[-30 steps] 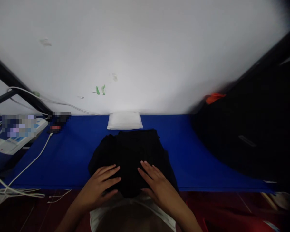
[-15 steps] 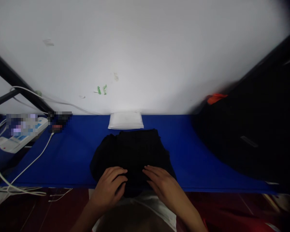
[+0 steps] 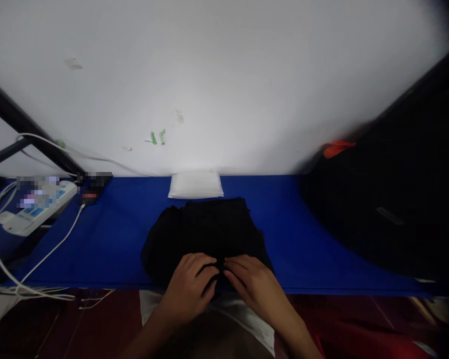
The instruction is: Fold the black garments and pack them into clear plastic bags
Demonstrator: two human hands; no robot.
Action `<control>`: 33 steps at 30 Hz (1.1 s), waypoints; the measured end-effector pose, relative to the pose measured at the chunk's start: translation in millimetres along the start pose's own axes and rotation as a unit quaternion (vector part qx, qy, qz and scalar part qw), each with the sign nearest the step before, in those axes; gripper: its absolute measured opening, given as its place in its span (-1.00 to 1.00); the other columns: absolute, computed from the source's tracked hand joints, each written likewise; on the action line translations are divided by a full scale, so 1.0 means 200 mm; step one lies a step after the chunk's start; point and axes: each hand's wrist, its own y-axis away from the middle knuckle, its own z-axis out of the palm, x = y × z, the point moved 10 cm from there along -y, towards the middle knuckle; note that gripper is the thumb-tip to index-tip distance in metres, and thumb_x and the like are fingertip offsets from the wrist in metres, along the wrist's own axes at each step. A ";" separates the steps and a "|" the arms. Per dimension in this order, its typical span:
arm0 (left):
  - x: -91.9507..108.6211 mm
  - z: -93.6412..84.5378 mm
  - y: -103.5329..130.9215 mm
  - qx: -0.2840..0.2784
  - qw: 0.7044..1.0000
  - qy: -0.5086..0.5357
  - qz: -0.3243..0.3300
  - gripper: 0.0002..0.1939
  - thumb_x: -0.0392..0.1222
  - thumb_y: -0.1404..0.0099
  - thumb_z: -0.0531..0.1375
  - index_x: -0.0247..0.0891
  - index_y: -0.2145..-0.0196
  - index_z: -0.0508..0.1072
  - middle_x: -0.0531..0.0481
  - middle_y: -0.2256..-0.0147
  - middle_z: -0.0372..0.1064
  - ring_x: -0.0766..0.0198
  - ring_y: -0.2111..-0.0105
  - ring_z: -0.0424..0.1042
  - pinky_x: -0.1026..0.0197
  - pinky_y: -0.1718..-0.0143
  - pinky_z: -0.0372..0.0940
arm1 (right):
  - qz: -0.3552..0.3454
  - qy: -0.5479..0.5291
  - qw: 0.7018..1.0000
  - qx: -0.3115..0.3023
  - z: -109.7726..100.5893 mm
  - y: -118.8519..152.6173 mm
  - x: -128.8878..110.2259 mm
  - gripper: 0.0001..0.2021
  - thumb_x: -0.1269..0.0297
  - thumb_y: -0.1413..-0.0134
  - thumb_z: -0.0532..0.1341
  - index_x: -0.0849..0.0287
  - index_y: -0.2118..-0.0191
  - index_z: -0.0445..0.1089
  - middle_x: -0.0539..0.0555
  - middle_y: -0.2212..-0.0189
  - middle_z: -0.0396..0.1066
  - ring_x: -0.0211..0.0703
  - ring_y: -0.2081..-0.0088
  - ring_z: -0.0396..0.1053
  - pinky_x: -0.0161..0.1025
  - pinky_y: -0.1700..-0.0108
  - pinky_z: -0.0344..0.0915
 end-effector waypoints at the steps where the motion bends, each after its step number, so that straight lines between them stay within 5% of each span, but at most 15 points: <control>1: 0.02 0.00 -0.02 0.003 1.000 0.004 0.007 -0.78 -0.36 -0.32 0.10 -0.21 0.12 0.46 -0.14 0.07 0.45 0.09 0.04 0.41 -0.04 0.03 0.37 | -0.003 0.001 1.000 0.001 -0.01 0.00 0.00 -0.74 0.29 -0.34 0.05 0.14 0.09 0.49 0.14 0.13 0.53 -0.03 0.14 0.48 -0.05 0.08 0.43; 9: -0.08 -0.09 -0.01 0.009 1.000 -0.024 -0.016 -0.71 -0.44 -0.25 0.05 -0.21 0.16 0.46 -0.10 0.15 0.48 0.11 0.12 0.44 0.00 0.12 0.38 | -0.016 -0.018 1.000 0.009 -0.05 0.02 0.04 -0.72 0.34 -0.33 0.03 0.10 0.07 0.48 0.13 0.12 0.53 -0.07 0.14 0.49 -0.10 0.11 0.44; 15: -0.31 -0.26 0.14 -0.021 0.993 -0.041 -0.105 -0.74 -0.35 -0.27 0.09 -0.17 0.13 0.45 -0.05 0.19 0.48 0.14 0.20 0.46 0.06 0.20 0.40 | 0.027 -0.030 0.999 0.022 -0.12 0.10 0.22 -0.75 0.30 -0.31 0.04 0.08 0.07 0.45 0.12 0.12 0.53 -0.04 0.13 0.50 -0.07 0.09 0.45; 21: -0.45 -0.36 0.23 -0.032 0.992 -0.002 -0.122 -0.80 -0.17 -0.38 0.09 -0.11 0.12 0.48 -0.02 0.22 0.52 0.17 0.19 0.50 0.11 0.14 0.40 | 0.084 -0.114 0.990 0.005 -0.16 0.16 0.38 -0.76 0.13 -0.31 0.08 0.04 0.16 0.48 0.09 0.23 0.54 -0.06 0.21 0.51 -0.15 0.20 0.48; 27: -0.61 -0.33 0.22 -0.002 0.987 0.015 -0.159 -0.72 -0.01 -0.42 0.06 -0.13 0.15 0.52 -0.03 0.23 0.55 0.17 0.23 0.52 0.13 0.17 0.42 | 0.127 -0.170 0.974 0.083 -0.19 0.06 0.54 -0.70 -0.02 -0.24 0.14 0.06 0.19 0.47 0.10 0.25 0.56 0.00 0.20 0.53 -0.15 0.23 0.49; 33: -0.74 -0.35 0.09 -0.008 0.976 -0.066 -0.206 -0.68 0.05 -0.42 0.02 -0.14 0.17 0.50 0.01 0.23 0.56 0.15 0.23 0.54 0.17 0.19 0.40 | 0.104 -0.058 0.989 0.084 -0.15 -0.13 0.59 -0.70 0.05 -0.30 0.06 0.09 0.09 0.43 0.12 0.18 0.54 0.03 0.16 0.51 -0.07 0.13 0.46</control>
